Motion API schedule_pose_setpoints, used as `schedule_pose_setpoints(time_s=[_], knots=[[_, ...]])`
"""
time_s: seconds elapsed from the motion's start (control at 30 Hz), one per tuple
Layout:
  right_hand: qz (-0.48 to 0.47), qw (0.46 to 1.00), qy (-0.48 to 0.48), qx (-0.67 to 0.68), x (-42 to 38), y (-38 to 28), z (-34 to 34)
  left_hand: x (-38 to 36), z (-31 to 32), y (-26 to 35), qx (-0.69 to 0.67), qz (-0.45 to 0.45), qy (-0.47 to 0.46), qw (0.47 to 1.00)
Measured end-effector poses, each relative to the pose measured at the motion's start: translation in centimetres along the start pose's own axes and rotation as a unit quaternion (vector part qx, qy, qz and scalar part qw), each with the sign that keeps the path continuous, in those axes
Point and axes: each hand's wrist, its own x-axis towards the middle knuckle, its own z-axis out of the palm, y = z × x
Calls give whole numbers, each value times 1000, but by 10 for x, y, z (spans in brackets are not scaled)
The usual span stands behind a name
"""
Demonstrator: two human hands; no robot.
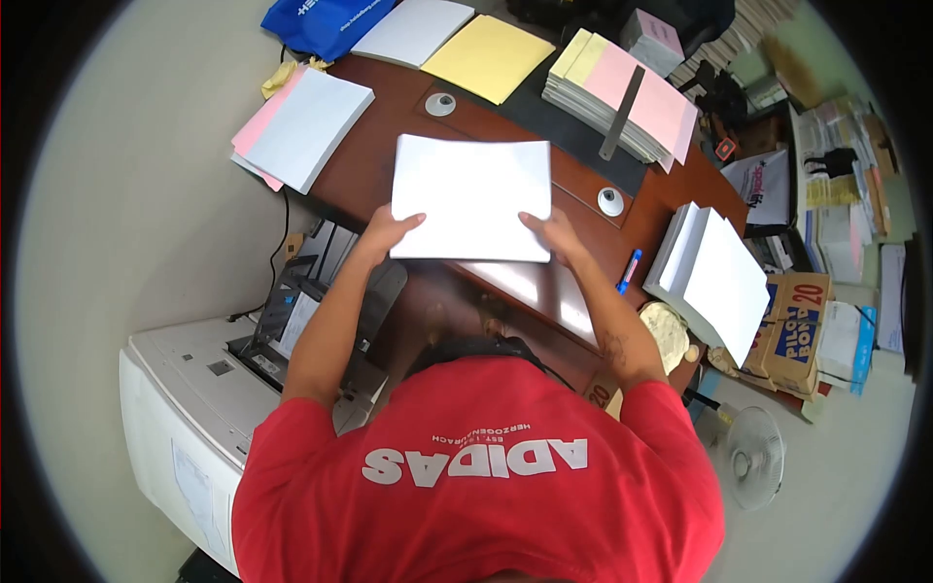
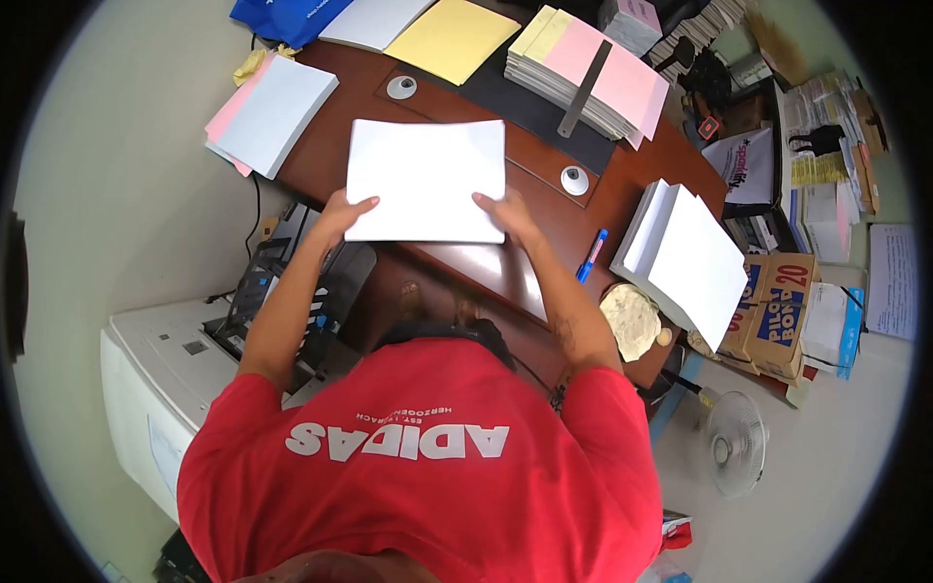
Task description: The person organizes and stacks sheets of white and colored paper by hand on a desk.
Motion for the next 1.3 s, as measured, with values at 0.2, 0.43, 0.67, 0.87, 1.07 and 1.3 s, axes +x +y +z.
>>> schedule_pose_setpoints(time_s=[0.2, 0.43, 0.67, 0.87, 1.07, 1.3], knots=[[-130, 883, 109, -438, -1, 29, 23, 15, -15, 1, -141, -240, -95, 956], [155, 985, -71, -19, -9, 24, 12, -31, 27, -15, 355, 68, 129, 923], [-23, 846, 80, -527, -54, 27, 43, -1, -2, -15, -143, -197, -42, 969], [85, 985, 1, -153, -19, 9, 13, -28, 15, -6, 352, 65, 81, 930], [-123, 935, 50, -330, -15, 17, 20, 17, -16, -14, 84, -17, -77, 993], [84, 985, 46, -145, 4, 37, 17, 29, -10, -11, 304, -66, -13, 950]])
